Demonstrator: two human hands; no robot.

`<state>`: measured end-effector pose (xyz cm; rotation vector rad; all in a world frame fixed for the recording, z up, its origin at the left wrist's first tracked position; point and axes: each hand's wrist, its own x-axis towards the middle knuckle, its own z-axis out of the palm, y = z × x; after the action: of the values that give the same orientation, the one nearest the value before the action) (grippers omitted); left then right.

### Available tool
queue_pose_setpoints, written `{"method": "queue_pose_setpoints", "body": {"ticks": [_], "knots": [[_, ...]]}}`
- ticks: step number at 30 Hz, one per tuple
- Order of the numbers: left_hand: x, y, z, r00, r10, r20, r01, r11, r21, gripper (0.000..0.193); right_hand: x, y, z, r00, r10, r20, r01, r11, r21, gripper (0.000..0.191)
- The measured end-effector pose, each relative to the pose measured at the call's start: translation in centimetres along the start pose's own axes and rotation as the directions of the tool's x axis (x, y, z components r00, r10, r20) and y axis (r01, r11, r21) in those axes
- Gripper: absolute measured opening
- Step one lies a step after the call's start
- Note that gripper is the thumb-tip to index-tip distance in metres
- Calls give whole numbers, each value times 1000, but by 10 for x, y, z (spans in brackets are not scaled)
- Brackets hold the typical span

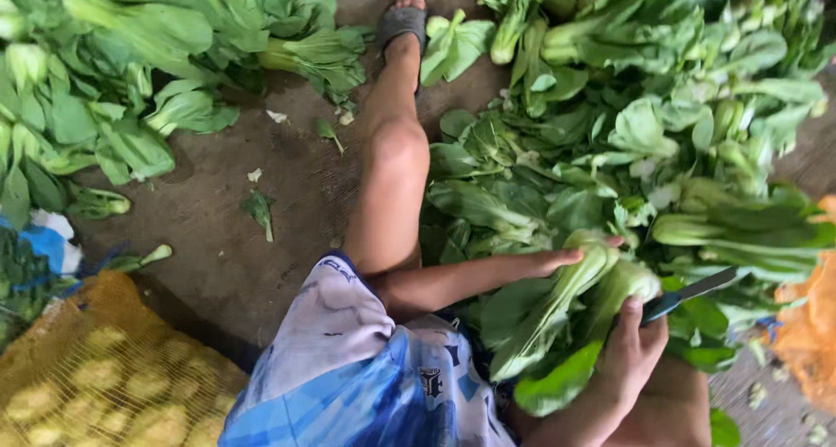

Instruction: The person sits on the floor among piles of leafy green vegetables and uses a small knife to trim the root ends off bok choy heads one at a time, tossing trimmed heads aside and reaching for the next one.

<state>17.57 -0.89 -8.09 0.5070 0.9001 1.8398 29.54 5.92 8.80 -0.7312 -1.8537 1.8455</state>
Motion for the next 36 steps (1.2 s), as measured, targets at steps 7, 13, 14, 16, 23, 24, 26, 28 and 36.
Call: {"method": "queue_pose_setpoints", "body": {"ticks": [7, 13, 14, 16, 23, 24, 26, 28, 36], "knots": [[-16, 110, -12, 936, 316, -156, -352, 807, -473, 81, 12, -7, -38, 995, 92, -45, -61, 882, 467, 36], [-130, 266, -104, 606, 645, -465, -793, 537, -288, 80, 57, 71, -140, 977, -58, 203, -128, 603, 787, 31], [-155, 284, -123, 539, 678, -499, -838, 495, -232, 80, 60, 85, -149, 973, -48, 227, -163, 552, 818, 32], [-206, 307, -157, 413, 700, -582, -894, 434, -113, 80, 63, 107, -155, 970, -50, 240, -174, 549, 818, 30], [-352, 204, -211, 103, 414, -904, -878, 465, 112, 70, 52, 92, -103, 981, 130, 143, -193, 705, 683, 32], [-364, 178, -210, 1, 337, -942, -805, 559, 199, 66, 47, 86, -92, 973, 176, 150, -231, 694, 682, 31], [-381, 129, -201, -14, 152, -988, -811, 576, 100, 67, 34, 73, -73, 954, 269, 132, -283, 670, 686, 31], [-391, 122, -201, 131, 45, -990, -497, 867, -26, 69, 22, 63, -61, 954, 247, 173, -298, 691, 659, 32], [-387, 264, -199, 601, 48, -797, 540, 711, 450, 58, -14, 44, -87, 972, 197, 126, -234, 809, 540, 20]]}}
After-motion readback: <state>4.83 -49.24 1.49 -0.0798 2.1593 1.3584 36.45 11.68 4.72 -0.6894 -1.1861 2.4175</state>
